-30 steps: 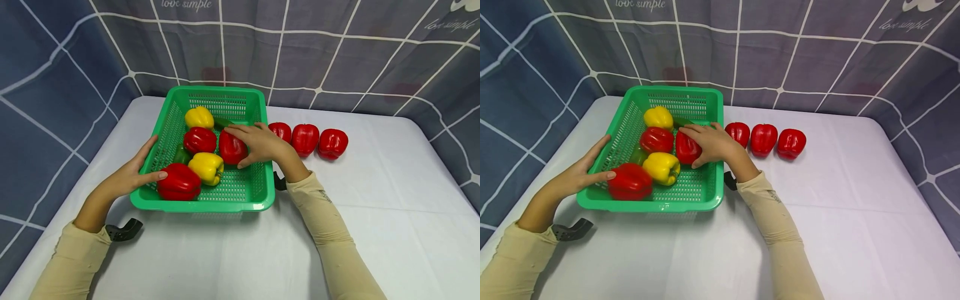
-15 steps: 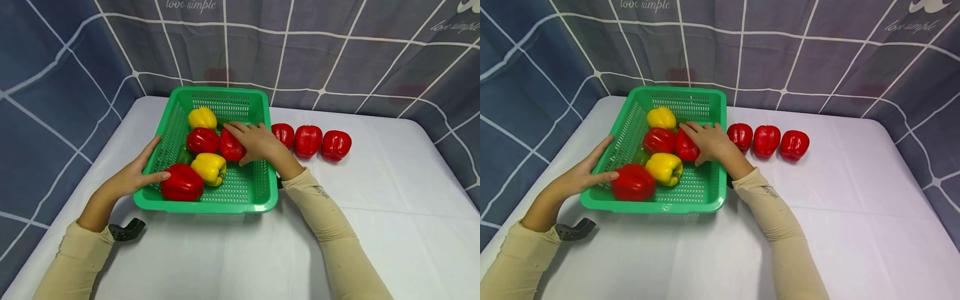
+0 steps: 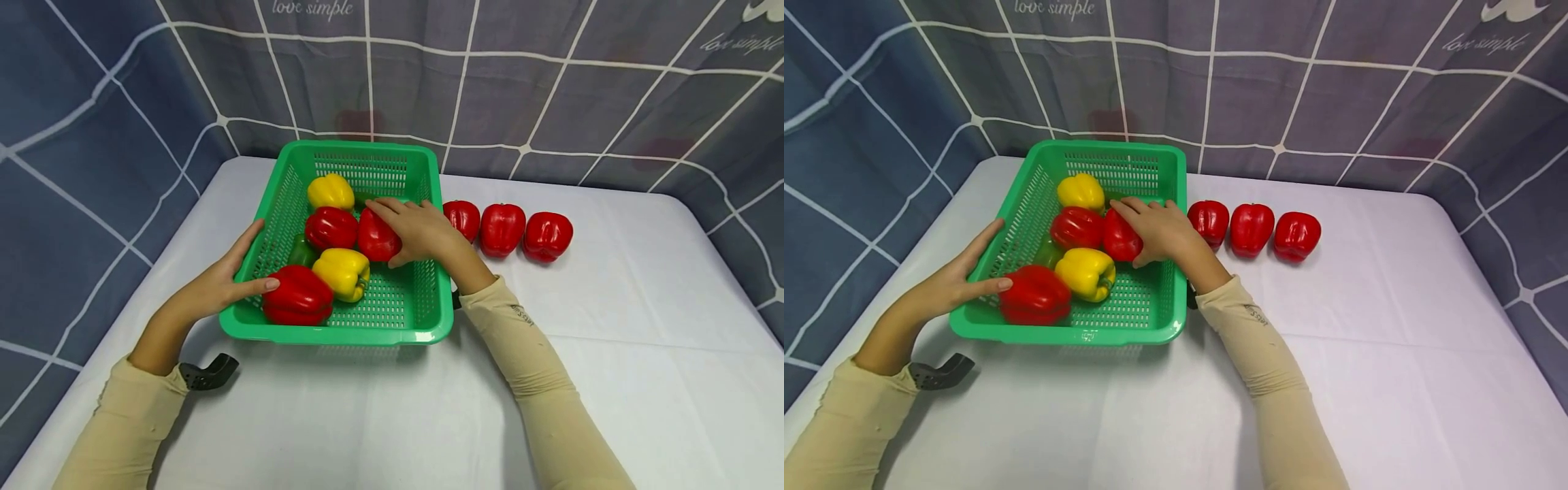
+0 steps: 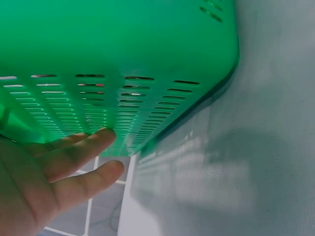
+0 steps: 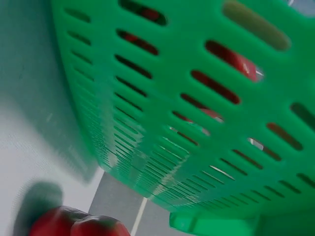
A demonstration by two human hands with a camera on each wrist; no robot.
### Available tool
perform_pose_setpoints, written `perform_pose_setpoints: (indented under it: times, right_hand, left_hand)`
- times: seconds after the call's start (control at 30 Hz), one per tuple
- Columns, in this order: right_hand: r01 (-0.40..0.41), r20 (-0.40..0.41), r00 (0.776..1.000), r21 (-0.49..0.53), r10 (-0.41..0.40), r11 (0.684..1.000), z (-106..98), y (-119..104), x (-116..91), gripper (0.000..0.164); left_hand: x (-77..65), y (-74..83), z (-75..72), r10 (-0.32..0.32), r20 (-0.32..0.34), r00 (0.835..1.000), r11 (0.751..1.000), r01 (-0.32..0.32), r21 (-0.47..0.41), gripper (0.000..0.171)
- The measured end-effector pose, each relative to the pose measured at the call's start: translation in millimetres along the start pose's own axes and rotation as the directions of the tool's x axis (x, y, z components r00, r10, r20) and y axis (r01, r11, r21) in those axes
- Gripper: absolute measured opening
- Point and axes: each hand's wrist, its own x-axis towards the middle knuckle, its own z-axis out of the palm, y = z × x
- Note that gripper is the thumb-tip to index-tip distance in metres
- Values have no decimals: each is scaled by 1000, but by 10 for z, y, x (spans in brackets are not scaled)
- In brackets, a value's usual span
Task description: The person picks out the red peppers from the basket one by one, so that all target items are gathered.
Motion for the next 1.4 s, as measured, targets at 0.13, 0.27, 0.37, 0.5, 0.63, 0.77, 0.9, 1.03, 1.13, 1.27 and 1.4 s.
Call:
perform_pose_setpoints:
  times: [0.13,0.27,0.37,0.5,0.63,0.77,0.9,1.03,1.13,1.27,1.4]
  right_hand:
    - [17,-32,999,27,-17,999,16,28,-24,102]
    - [68,-102,993,47,-63,997,31,62,-41,99]
    - [113,-149,984,68,-102,991,33,81,-40,96]
    - [154,-194,973,133,-127,979,25,99,-43,96]
    - [190,-252,959,236,-128,953,24,124,-70,98]
    - [246,-313,939,328,-140,912,36,164,-99,99]
    - [298,-352,924,418,-150,858,52,218,-133,98]
    - [315,-344,927,487,-153,815,30,248,-181,97]
    - [305,-325,934,515,-146,801,1,260,-229,98]
    - [296,-310,939,521,-146,800,-31,276,-305,98]
    - [305,-326,935,532,-141,790,-76,304,-402,98]
  left_hand:
    - [22,-5,4,2,5,1000,1000,-2,5,94]
    - [23,-3,1,0,7,1000,1000,0,9,94]
    - [9,-2,-9,-8,4,1000,1000,8,11,93]
    - [-5,-6,-19,-15,2,1000,1000,15,15,93]
    - [-2,-12,-22,-14,2,1000,1000,14,14,93]
    - [3,-12,-16,-8,3,1000,1000,8,10,94]
    - [15,-5,-8,-5,7,1000,1000,4,13,93]
    - [9,-1,-16,2,6,1000,1000,-2,20,94]
    - [5,2,-21,2,6,1000,1000,-3,16,94]
    - [2,-1,-19,-11,8,1000,1000,11,7,93]
    - [-3,-5,-19,-18,8,1000,1000,18,12,93]
